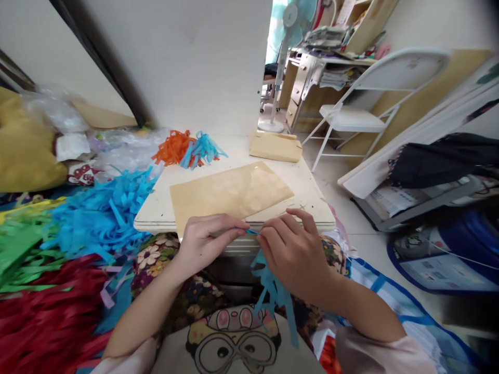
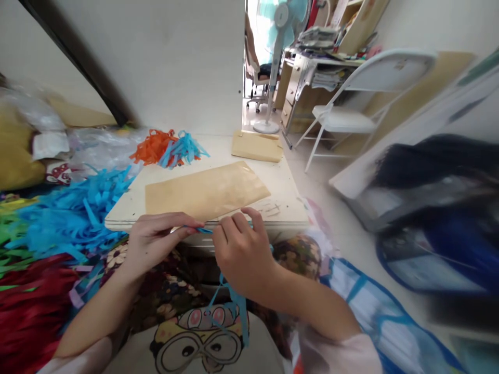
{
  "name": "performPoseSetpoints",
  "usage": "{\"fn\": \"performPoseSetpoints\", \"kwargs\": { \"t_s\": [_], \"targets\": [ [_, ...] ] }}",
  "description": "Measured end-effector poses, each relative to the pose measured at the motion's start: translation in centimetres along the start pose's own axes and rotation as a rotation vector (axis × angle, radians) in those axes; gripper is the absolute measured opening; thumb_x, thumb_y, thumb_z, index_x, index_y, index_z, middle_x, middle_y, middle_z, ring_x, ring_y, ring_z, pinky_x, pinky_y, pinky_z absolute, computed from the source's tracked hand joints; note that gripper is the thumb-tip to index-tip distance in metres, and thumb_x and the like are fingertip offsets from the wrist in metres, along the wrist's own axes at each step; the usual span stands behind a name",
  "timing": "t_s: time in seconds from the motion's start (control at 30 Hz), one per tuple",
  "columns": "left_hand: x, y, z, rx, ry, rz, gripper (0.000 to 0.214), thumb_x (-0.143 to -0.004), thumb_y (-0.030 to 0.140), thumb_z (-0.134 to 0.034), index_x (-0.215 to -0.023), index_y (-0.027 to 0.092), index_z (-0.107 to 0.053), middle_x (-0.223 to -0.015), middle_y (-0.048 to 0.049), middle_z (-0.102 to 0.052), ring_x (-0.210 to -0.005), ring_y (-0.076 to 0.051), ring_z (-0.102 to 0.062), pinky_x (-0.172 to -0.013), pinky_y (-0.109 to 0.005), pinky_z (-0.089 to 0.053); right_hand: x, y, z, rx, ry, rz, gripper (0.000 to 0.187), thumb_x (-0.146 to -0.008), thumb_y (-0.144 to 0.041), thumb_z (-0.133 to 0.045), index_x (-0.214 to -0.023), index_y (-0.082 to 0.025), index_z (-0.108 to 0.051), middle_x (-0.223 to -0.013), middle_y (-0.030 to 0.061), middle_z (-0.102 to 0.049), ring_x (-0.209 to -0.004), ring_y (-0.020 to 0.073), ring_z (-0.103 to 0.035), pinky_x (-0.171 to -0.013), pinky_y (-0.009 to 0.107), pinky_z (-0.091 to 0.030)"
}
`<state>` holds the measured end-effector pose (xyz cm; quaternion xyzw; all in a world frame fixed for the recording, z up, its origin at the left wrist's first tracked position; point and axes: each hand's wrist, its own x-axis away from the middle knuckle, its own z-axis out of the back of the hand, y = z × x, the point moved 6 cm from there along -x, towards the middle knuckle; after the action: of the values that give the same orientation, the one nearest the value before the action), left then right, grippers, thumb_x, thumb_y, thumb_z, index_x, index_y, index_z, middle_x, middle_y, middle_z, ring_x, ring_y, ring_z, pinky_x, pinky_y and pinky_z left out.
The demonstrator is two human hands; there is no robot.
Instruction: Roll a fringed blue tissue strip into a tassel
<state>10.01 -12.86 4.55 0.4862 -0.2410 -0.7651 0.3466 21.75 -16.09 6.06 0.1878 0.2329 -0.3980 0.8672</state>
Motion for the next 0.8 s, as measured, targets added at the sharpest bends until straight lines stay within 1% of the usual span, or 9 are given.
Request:
{"fn": "performPoseSetpoints", "kwargs": {
  "t_s": [0.1,0.17,0.27,0.33,0.4,0.47,0.57,0.63,0.8],
  "targets": [
    [0.3,-0.2,-0.2,0.048,0.058,0.042,0.011,-0.07,0.013,-0.053,-0.074,0.02,-0.061,-0.066,0.0013,-0.063,-0.059,-0.009,-0.056,-0.055,-0.017,-0.043,-0.2,-0.1,0.3,0.003,0.009,-0.006,0.02,-0.075,-0.01,-0.037,-0.062,-0.015,-0.052,-0.065,0.0027,-0.051,-0.066,0.0134,-0.042,-0.081,0.033,-0.029],
    [0.4,-0.2,-0.5,0.069,0.057,0.052,0.01,-0.071,0.013,-0.053,-0.076,0.019,-0.059,-0.067,0.0005,-0.061,-0.062,-0.009,-0.055,-0.057,-0.017,-0.043,-0.2,-0.2,0.4,0.023,0.007,-0.005,0.02,-0.075,-0.01,-0.038,-0.062,-0.015,-0.052,-0.064,0.0029,-0.051,-0.066,0.0139,-0.042,-0.081,0.033,-0.029],
    [0.4,0.8,-1.0,-0.012,-0.028,-0.031,0.012,-0.068,0.013,-0.056,-0.079,0.017,-0.058,-0.073,-0.0019,-0.06,-0.068,-0.011,-0.056,-0.062,-0.019,-0.043,-0.2,-0.4,0.3,0.069,-0.001,0.014,0.02,-0.074,-0.008,-0.038,-0.062,-0.015,-0.053,-0.063,0.0031,-0.05,-0.066,0.0145,-0.042,-0.082,0.034,-0.028],
    [0.4,1.3,-1.1,-0.069,-0.076,-0.085,0.01,-0.068,0.012,-0.055,-0.077,0.016,-0.059,-0.071,-0.0025,-0.061,-0.066,-0.01,-0.056,-0.06,-0.018,-0.043,0.0,-0.5,0.2,0.094,-0.01,0.022,0.021,-0.075,-0.008,-0.038,-0.061,-0.015,-0.052,-0.063,0.0029,-0.05,-0.066,0.0146,-0.042,-0.082,0.034,-0.028],
    [0.3,1.4,-0.9,-0.075,-0.106,-0.08,0.01,-0.07,0.012,-0.053,-0.075,0.016,-0.061,-0.069,-0.0025,-0.061,-0.063,-0.01,-0.056,-0.056,-0.018,-0.043,0.2,-0.5,0.0,0.107,-0.028,0.032,0.021,-0.075,-0.008,-0.038,-0.06,-0.015,-0.051,-0.063,0.0031,-0.05,-0.066,0.0148,-0.041,-0.082,0.034,-0.028],
    [0.2,0.8,-0.9,-0.048,-0.153,-0.011,0.011,-0.072,0.015,-0.052,-0.077,0.016,-0.062,-0.069,-0.0028,-0.064,-0.062,-0.01,-0.058,-0.055,-0.018,-0.043,0.3,-0.4,-0.3,0.088,-0.06,0.052,0.02,-0.074,-0.009,-0.038,-0.06,-0.015,-0.051,-0.062,0.0035,-0.049,-0.066,0.0155,-0.041,-0.081,0.035,-0.028],
    [0.5,-0.2,-1.3,-0.012,-0.274,0.112,0.015,-0.074,0.017,-0.049,-0.081,0.016,-0.062,-0.072,-0.0025,-0.065,-0.063,-0.01,-0.059,-0.054,-0.017,-0.043,0.6,-0.1,-1.0,-0.026,-0.124,0.06,0.021,-0.076,-0.01,-0.037,-0.06,-0.015,-0.05,-0.061,0.0036,-0.048,-0.065,0.0157,-0.042,-0.079,0.035,-0.029],
    [1.0,-0.2,-1.5,-0.036,-0.349,0.145,0.017,-0.075,0.014,-0.045,-0.083,0.017,-0.06,-0.071,-0.0006,-0.064,-0.062,-0.009,-0.058,-0.054,-0.016,-0.042,0.9,0.0,-1.6,-0.158,-0.184,0.047,0.022,-0.077,-0.011,-0.036,-0.061,-0.014,-0.05,-0.061,0.0035,-0.049,-0.064,0.0151,-0.042,-0.077,0.035,-0.03],
    [2.7,0.7,-1.5,-0.25,-0.373,0.158,0.016,-0.074,0.009,-0.038,-0.077,0.017,-0.052,-0.07,0.0013,-0.056,-0.066,-0.009,-0.052,-0.061,-0.018,-0.041,1.9,-1.0,-3.6,-0.609,-0.34,-0.019,0.009,-0.076,-0.013,-0.043,-0.072,-0.014,-0.051,-0.071,0.003,-0.053,-0.07,0.0145,-0.045,-0.07,0.029,-0.034]
  ]
}}
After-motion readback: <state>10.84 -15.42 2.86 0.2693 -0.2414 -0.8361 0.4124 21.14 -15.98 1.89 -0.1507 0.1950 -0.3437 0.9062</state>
